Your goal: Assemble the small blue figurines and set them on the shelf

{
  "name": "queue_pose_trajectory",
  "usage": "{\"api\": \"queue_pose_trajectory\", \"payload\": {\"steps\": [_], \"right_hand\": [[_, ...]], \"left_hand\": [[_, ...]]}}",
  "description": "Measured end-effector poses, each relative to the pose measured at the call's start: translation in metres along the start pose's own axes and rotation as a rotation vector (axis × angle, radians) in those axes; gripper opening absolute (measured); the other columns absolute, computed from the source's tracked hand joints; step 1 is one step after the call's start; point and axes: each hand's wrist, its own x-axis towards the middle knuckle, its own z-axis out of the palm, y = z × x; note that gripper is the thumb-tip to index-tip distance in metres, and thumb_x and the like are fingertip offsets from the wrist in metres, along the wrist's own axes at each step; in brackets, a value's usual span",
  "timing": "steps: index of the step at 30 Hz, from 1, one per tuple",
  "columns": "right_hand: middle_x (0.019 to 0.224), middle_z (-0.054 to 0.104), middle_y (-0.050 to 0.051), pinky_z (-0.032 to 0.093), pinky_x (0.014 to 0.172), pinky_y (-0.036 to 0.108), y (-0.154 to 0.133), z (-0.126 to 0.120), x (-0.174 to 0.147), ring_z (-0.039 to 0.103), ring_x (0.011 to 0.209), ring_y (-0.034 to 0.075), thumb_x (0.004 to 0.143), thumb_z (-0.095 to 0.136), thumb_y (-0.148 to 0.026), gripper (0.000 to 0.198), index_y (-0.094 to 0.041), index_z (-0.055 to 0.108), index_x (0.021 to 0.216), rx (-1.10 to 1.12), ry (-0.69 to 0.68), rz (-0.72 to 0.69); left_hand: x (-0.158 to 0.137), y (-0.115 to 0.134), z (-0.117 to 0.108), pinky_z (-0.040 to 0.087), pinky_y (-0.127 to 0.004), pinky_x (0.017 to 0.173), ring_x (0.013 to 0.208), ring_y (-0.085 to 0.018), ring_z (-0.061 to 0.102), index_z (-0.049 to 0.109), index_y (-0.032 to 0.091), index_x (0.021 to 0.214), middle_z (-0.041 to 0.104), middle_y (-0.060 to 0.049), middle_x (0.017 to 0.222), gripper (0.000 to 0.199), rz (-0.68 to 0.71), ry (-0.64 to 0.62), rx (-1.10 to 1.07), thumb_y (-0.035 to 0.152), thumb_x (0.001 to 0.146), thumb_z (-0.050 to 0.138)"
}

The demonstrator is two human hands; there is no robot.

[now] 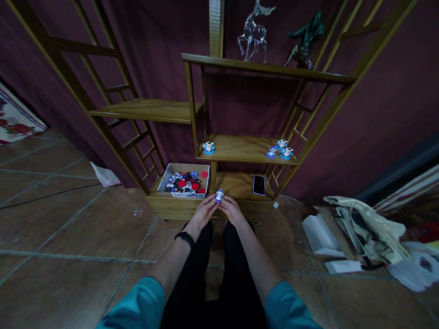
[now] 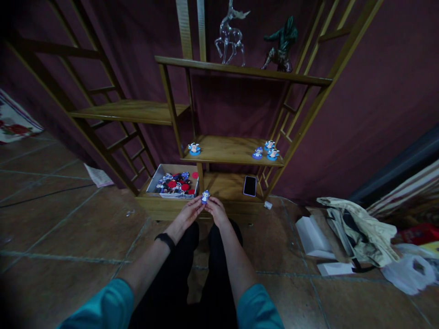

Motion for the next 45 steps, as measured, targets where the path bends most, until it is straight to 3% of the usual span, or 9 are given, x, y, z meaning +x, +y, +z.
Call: {"api": "queue_pose_trajectory", "payload": {"steps": [7, 18, 45], "right_hand": [[0.081, 0.07, 0.002, 0.049, 0.075, 0.031, 0.0013, -0.001, 0.0013, 0.064, 0.075, 0.016, 0.055, 0.077, -0.03, 0.031, -0.02, 0.065, 0.082, 0.016, 0.027, -0.007], [0.08, 0.07, 0.003, 0.048, 0.072, 0.029, 0.0048, -0.0018, 0.0039, 0.063, 0.071, 0.014, 0.051, 0.08, -0.025, 0.032, -0.017, 0.067, 0.079, 0.037, -0.011, 0.013], [0.066, 0.068, 0.003, 0.047, 0.06, 0.026, 0.003, 0.003, 0.0048, 0.059, 0.059, 0.012, 0.052, 0.079, -0.019, 0.024, -0.014, 0.066, 0.072, 0.02, 0.009, 0.071]], "left_hand": [[-0.0017, 0.0009, 0.0016, 0.048, -0.026, 0.085, 0.086, -0.014, 0.064, 0.068, 0.014, 0.097, 0.069, -0.008, 0.095, 0.031, -0.014, 0.005, 0.002, 0.004, 0.068, 0.068], [0.0015, 0.0014, 0.0015, 0.051, -0.022, 0.071, 0.07, -0.012, 0.064, 0.069, 0.012, 0.083, 0.071, -0.006, 0.079, 0.022, -0.031, 0.091, 0.045, 0.002, 0.064, 0.068], [0.0079, -0.0013, -0.0006, 0.052, -0.019, 0.056, 0.055, -0.01, 0.061, 0.066, 0.011, 0.078, 0.067, -0.004, 0.065, 0.015, -0.075, 0.154, 0.04, 0.001, 0.067, 0.064]]}}
